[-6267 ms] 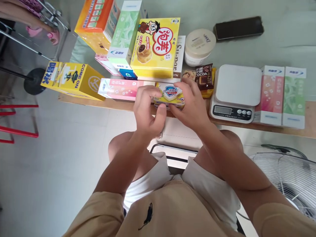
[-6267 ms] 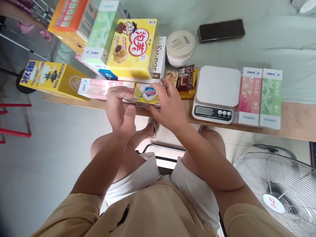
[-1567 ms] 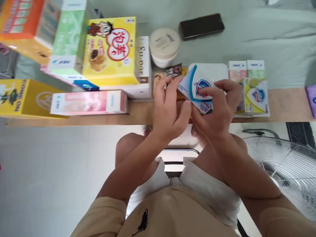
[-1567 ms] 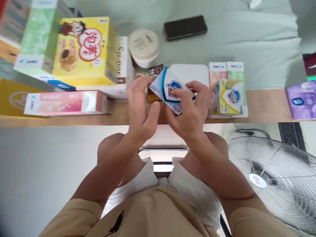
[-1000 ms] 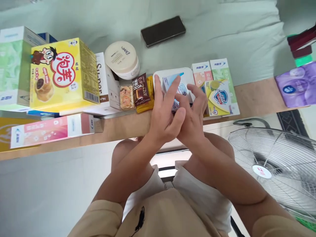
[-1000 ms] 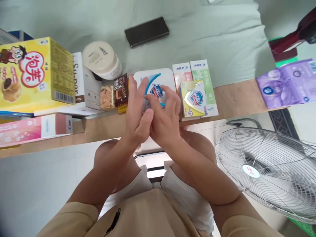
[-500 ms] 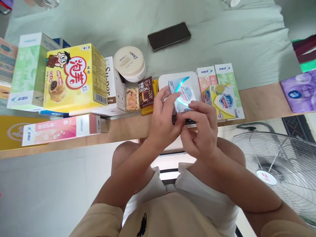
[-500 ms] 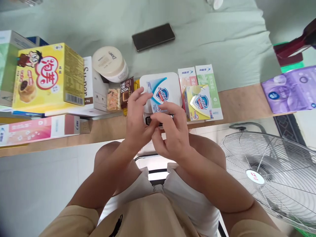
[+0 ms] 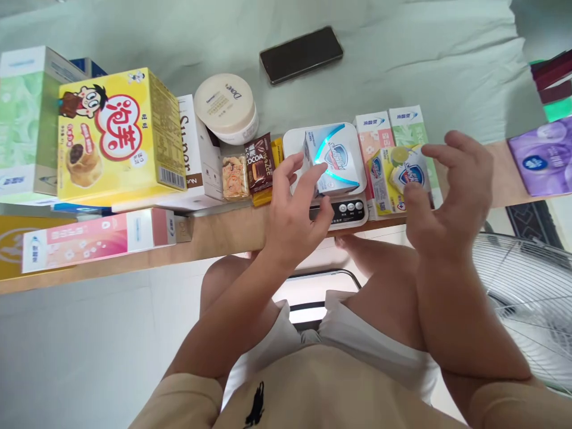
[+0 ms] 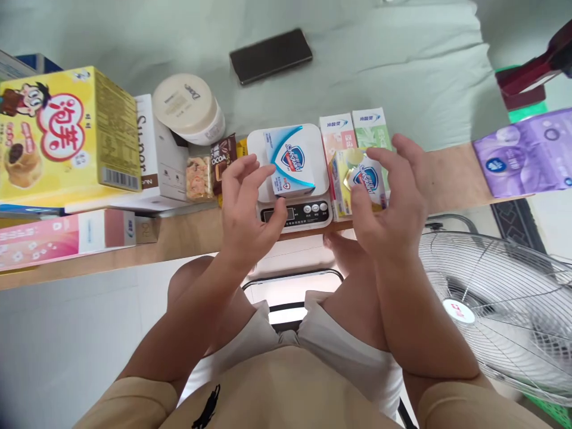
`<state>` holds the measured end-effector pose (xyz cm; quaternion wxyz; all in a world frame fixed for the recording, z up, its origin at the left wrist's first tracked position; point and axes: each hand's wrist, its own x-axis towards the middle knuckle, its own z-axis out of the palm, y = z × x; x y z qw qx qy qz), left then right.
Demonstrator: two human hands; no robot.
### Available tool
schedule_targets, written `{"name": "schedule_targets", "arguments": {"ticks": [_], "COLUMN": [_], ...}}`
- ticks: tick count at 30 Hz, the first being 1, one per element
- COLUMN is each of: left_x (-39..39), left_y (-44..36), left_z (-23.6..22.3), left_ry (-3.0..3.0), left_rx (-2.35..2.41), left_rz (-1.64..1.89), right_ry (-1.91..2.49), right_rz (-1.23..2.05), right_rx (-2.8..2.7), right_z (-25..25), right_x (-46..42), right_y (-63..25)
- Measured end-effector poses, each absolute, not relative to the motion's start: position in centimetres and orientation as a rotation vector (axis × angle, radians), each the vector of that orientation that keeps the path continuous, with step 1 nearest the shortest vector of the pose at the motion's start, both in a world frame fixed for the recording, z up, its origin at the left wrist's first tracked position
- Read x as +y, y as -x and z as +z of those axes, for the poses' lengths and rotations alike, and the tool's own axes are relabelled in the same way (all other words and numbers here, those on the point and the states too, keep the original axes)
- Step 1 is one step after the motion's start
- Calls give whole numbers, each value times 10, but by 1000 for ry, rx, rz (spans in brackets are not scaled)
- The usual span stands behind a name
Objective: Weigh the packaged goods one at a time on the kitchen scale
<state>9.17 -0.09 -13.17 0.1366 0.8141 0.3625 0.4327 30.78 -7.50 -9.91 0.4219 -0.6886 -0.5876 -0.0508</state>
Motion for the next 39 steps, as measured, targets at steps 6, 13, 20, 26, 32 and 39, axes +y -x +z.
{"name": "schedule_targets", "arguments": {"ticks": [6,13,20,26,32,39], "left_x": [0,5,7,11,7,10], "left_y": [-101,-98,-98,-113,-135,-144], "left_z": [-131,-130,-127,-121,-122,-137], "left_ry": [-2371,-2359,-2218,-2262,-2292,-2267], "left_rx": [1064,1075,1049,1075,1147,1270], "left_rz": [1269,1155,1035,1062,1022,1101], "right_ry": [1902,1903,1878,1464,1478,1591], "right_rz": [54,7,26,-215,-168,-101], "right_rx": [-1510,-1489,-1520,-1385,-1398,-1381], "right_z": [-105,-104,-104,-103,-99,-99], "right_x": [-76,-75,-82,-77,-77,-81], "right_y": [-305,-303,-304,-308,-304,-308]}}
